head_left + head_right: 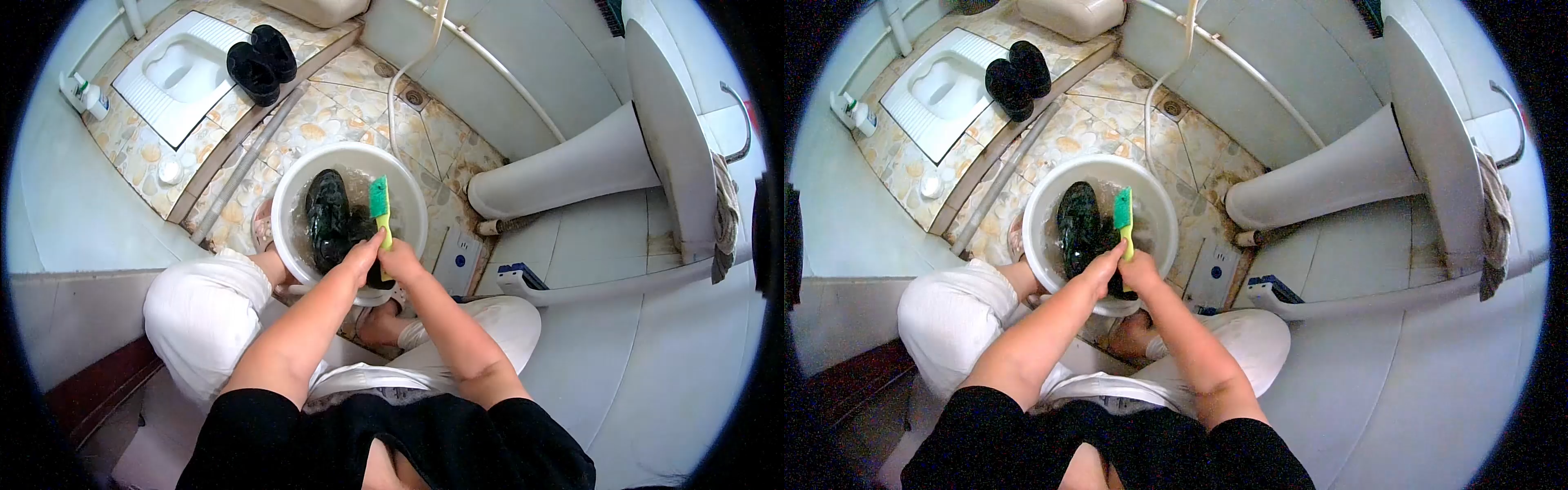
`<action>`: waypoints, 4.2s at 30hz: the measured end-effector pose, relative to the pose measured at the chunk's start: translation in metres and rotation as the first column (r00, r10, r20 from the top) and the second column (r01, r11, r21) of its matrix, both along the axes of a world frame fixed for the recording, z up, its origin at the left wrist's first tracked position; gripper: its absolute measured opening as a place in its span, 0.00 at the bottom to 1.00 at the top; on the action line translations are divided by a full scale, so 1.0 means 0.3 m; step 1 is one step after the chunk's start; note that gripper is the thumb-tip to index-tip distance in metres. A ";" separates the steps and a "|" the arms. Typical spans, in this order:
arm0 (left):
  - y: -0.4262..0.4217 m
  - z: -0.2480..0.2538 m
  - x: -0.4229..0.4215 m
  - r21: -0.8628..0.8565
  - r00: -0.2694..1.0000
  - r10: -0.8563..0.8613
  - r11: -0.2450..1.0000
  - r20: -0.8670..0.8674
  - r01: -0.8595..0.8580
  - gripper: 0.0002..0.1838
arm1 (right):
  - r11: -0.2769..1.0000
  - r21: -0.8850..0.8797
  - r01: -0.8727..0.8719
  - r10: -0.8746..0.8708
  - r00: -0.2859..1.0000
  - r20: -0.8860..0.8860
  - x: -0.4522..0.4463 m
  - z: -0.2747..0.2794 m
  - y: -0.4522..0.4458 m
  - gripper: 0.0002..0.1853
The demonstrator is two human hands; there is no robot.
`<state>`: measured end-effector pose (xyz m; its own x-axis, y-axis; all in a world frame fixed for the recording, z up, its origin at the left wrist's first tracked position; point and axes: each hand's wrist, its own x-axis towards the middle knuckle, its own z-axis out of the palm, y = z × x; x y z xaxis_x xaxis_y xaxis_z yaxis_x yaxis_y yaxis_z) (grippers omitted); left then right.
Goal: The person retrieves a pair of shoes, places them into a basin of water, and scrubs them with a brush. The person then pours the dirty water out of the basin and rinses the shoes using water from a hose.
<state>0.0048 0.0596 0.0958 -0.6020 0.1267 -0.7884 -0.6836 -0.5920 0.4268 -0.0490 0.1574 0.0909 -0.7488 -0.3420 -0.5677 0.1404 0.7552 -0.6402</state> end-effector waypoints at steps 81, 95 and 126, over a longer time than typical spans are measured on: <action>0.006 -0.264 0.151 -0.760 0.987 0.158 0.644 0.025 -0.084 0.20 | 0.549 0.578 -0.604 0.740 0.673 0.001 -0.256 -0.319 0.037 0.17; 0.017 -0.275 0.138 -0.822 0.990 0.131 0.569 0.060 -0.025 0.20 | 0.867 -0.003 -0.499 0.499 0.867 -0.016 0.018 0.017 0.094 0.19; -0.084 -0.263 0.160 -0.208 0.615 0.774 0.632 0.147 -0.746 0.17 | 0.867 0.415 -0.277 0.369 0.916 -0.159 -0.121 -0.280 -0.138 0.20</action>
